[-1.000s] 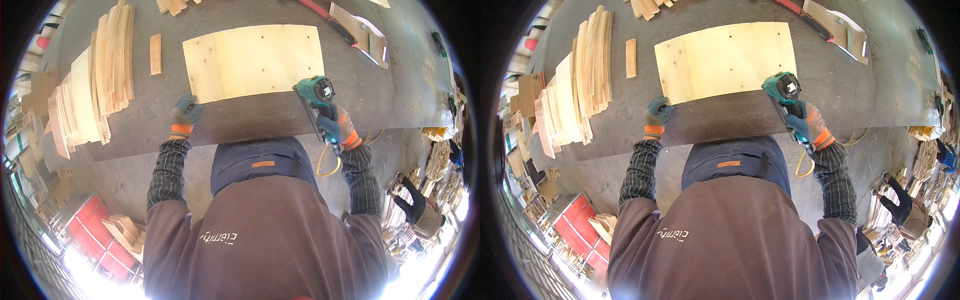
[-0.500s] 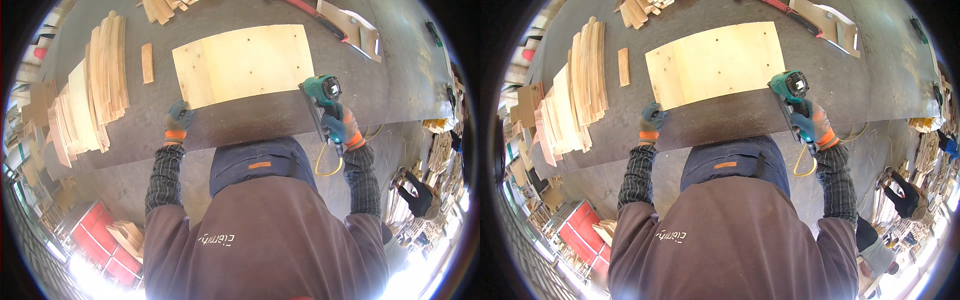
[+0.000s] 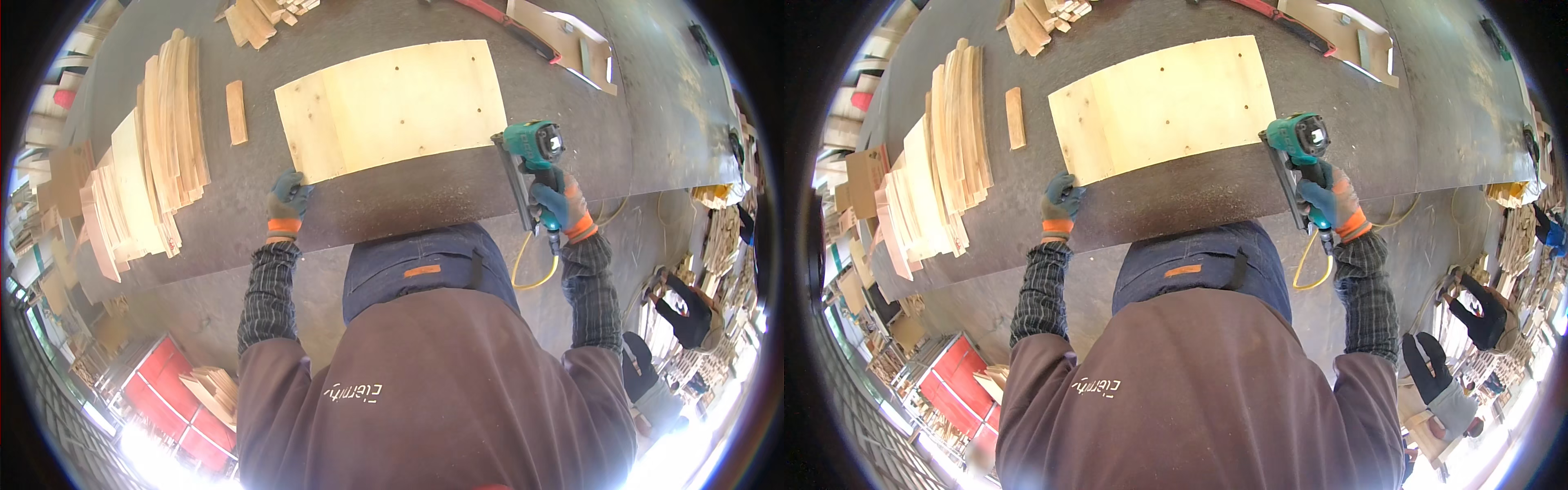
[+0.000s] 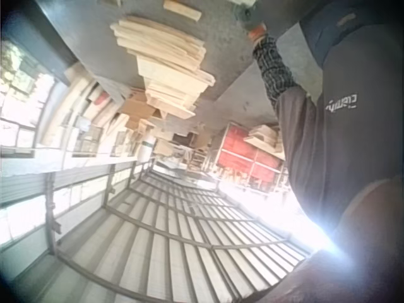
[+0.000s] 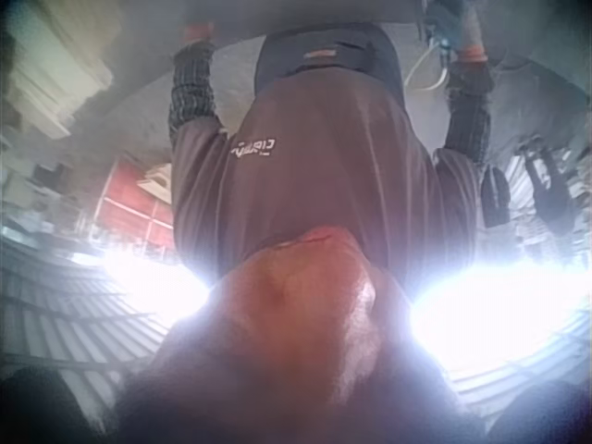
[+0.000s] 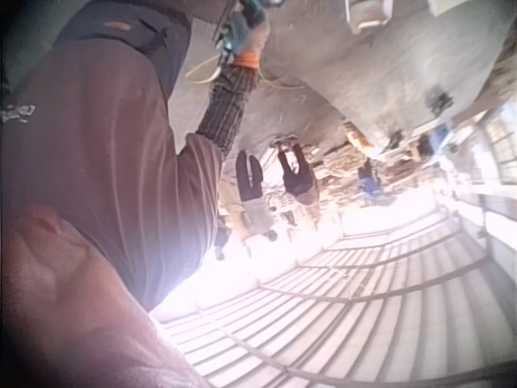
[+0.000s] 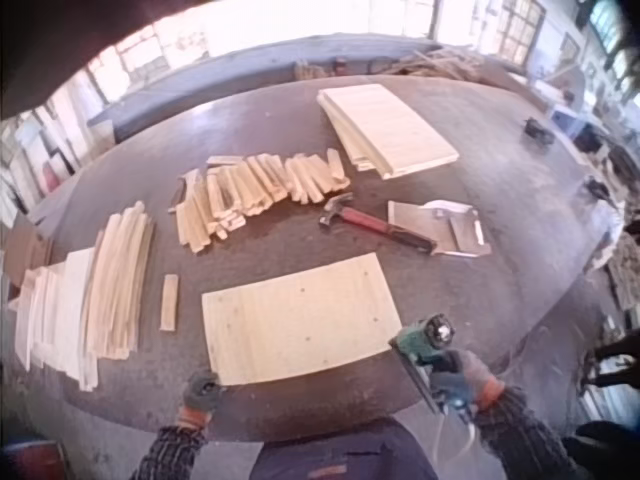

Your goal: Assembling small wooden components using a pneumatic nail gun in a workshop.

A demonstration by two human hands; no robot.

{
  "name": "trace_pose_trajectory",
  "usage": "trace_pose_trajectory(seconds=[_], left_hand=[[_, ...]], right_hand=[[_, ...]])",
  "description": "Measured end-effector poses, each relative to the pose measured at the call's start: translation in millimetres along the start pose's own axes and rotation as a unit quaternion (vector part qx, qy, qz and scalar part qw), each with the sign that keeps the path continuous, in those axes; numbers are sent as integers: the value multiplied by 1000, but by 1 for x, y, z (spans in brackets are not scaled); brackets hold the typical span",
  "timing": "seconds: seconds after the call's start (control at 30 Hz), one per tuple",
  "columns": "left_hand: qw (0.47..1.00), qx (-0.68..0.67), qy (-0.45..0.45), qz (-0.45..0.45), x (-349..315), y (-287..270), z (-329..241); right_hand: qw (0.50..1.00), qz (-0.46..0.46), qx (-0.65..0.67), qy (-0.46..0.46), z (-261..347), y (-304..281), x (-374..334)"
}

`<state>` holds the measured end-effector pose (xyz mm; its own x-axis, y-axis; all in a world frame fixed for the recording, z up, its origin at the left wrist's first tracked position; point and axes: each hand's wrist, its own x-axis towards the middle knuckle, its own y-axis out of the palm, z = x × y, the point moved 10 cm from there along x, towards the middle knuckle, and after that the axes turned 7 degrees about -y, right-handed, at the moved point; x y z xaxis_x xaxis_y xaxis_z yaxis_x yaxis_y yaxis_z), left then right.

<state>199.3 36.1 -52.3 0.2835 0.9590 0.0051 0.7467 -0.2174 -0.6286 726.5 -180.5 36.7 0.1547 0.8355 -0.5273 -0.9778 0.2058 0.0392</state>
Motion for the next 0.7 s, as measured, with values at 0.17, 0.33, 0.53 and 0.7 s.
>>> trace_pose_trajectory(seconds=[0.17,0.33,0.53,0.7], left_hand=[[997,-67,-37,19,2,-5,8],[991,-52,-101,66,5,-1,14],[997,-21,-51,54,-37,-15,7],[927,34,-302,221,-30,-50,0]], right_hand=[[998,-64,-1,-13,5,-34,-9],[896,-261,-340,-119,-26,-127,-1],[758,-299,-578,38,-96,-191,0],[749,-276,-599,52,-135,-183,36]])
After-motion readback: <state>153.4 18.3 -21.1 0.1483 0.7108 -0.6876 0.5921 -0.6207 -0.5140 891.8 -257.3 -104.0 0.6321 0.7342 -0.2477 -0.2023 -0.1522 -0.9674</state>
